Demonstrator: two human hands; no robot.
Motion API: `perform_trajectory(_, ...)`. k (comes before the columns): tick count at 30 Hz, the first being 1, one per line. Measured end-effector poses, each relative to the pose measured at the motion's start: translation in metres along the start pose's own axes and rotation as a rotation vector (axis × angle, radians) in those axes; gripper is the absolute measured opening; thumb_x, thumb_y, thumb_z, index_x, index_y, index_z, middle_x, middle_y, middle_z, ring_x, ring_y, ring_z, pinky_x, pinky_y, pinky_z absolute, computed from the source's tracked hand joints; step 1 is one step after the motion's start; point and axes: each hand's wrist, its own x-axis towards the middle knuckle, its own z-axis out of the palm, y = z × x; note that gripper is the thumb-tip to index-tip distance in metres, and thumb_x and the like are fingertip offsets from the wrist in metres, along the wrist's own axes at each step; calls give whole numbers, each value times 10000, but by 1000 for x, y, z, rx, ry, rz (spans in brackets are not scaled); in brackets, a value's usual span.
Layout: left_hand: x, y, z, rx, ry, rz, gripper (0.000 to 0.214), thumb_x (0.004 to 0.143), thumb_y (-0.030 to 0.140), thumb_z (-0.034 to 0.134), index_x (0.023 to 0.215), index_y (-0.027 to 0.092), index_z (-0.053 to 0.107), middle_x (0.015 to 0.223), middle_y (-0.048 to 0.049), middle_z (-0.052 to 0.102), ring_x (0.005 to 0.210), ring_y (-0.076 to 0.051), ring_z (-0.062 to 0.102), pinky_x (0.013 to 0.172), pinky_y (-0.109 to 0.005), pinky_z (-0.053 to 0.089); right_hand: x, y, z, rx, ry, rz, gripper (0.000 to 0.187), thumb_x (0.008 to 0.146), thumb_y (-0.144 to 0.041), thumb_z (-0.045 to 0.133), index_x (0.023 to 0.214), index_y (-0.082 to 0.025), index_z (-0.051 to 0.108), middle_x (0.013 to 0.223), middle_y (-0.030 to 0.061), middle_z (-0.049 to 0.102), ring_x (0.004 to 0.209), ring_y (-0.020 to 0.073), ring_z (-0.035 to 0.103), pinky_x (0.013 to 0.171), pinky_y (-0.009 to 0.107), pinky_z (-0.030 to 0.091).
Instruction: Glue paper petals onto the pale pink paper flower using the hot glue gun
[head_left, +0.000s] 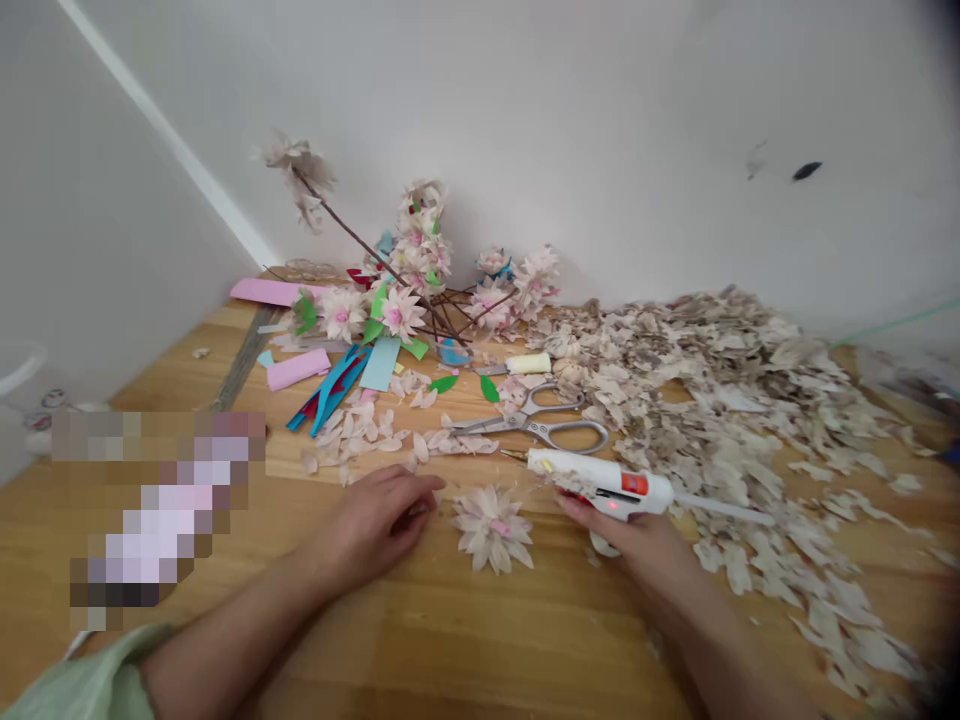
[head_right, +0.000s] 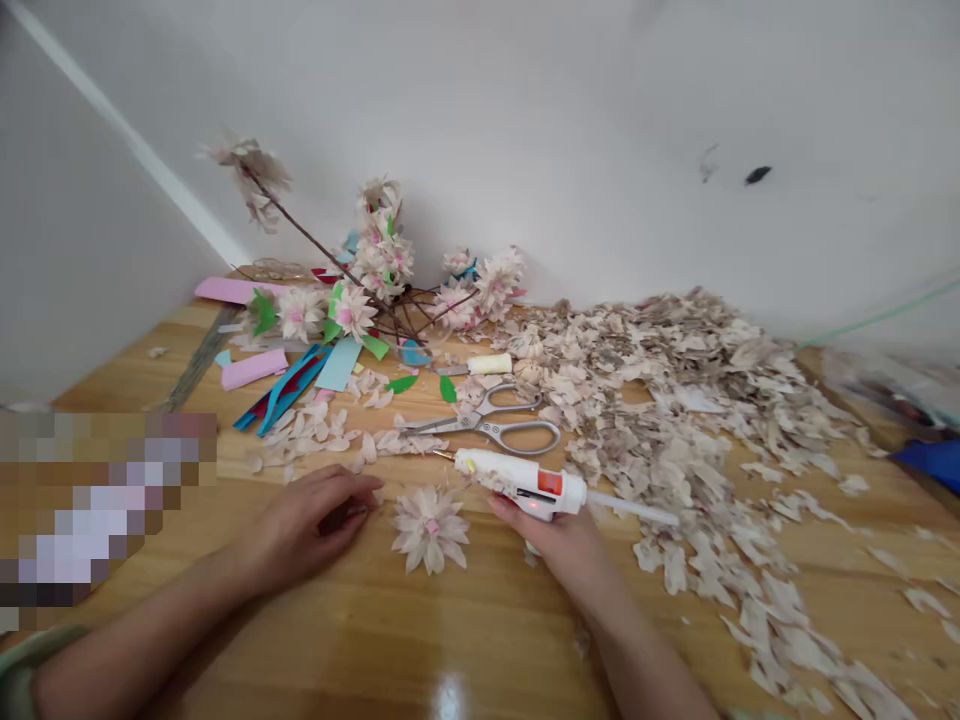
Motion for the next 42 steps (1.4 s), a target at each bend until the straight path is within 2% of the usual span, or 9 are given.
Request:
perform_trajectory(3, -1, 2, 4, -196, 69, -128, 348, 771, 131, 568, 1103, 230, 596, 873, -32, 677, 800, -159, 624, 728, -278, 488, -2, -2, 0, 17, 1, 10, 373, 552, -488, 797, 805, -218, 744, 900, 65, 763, 914, 330, 690, 870, 463, 528)
perform_trajectory(6, 1, 8, 10, -660, 161, -331, 346, 749, 191, 656, 1086, 220, 581, 865, -29, 689, 789, -149, 644, 739, -272, 497, -6, -6, 1, 73, -19, 43, 357, 537, -474, 812, 789, -230, 747, 883, 51, 766, 909, 317, 695, 867, 438, 537)
perform_trajectory(9, 7, 16, 15, -1143, 141, -519, 408, 668, 231, 768, 1026, 198, 576, 793, -13, 703, 714, -135, 656, 664, -243, 506, -12, -10, -1, 81, -71, 82, 319, 539, -473, 809, 753, -244, 750, 856, 42, 768, 899, 312, 699, 864, 431, 542)
perform_trajectory(12, 10, 23, 16, -1362, 130, -646, 474, 599, 210, 825, 1004, 180, 581, 755, -6, 708, 674, -130, 659, 604, -227, 519, -18, -13, -5, -20, -129, 51, 334, 571, -479, 782, 808, -246, 751, 905, 44, 763, 930, 316, 687, 908, 458, 516)
perform_trajectory(15, 10, 27, 14, -1435, 172, -710, 510, 567, 179, 844, 1004, 173, 583, 743, -6, 717, 668, -133, 668, 572, -219, 538, -22, -15, -8, -123, -182, 10, 343, 619, -485, 743, 864, -246, 724, 935, 37, 755, 909, 292, 686, 878, 440, 532)
perform_trajectory(18, 10, 29, 12, -1493, 178, -747, 549, 541, 162, 857, 1013, 171, 576, 722, 0, 722, 646, -128, 674, 559, -212, 552, -22, -15, -10, -212, -264, -93, 221, 676, -459, 709, 750, -254, 669, 789, 18, 733, 755, 243, 684, 712, 352, 563)
perform_trajectory(24, 12, 33, 9, -1528, 149, -791, 583, 522, 157, 868, 1018, 155, 562, 719, -7, 727, 634, -141, 693, 566, -222, 571, -19, -12, -12, -332, -350, -286, 179, 742, -386, 674, 686, -243, 583, 659, -7, 626, 601, 175, 600, 528, 265, 475)
perform_trajectory(32, 13, 34, 10, -1538, 120, -795, 570, 516, 164, 872, 993, 156, 558, 709, -7, 726, 623, -146, 697, 572, -224, 568, -19, -9, -10, -380, -376, -314, 253, 781, -398, 624, 623, -233, 514, 591, -23, 540, 539, 152, 515, 480, 262, 388)
perform_trajectory(42, 11, 33, 12, -1530, 99, -795, 545, 539, 155, 856, 1001, 164, 567, 724, -2, 720, 639, -132, 678, 578, -227, 562, -18, -7, -10, -358, -356, -268, 232, 748, -354, 657, 611, -239, 509, 588, -29, 531, 540, 163, 515, 487, 267, 394)
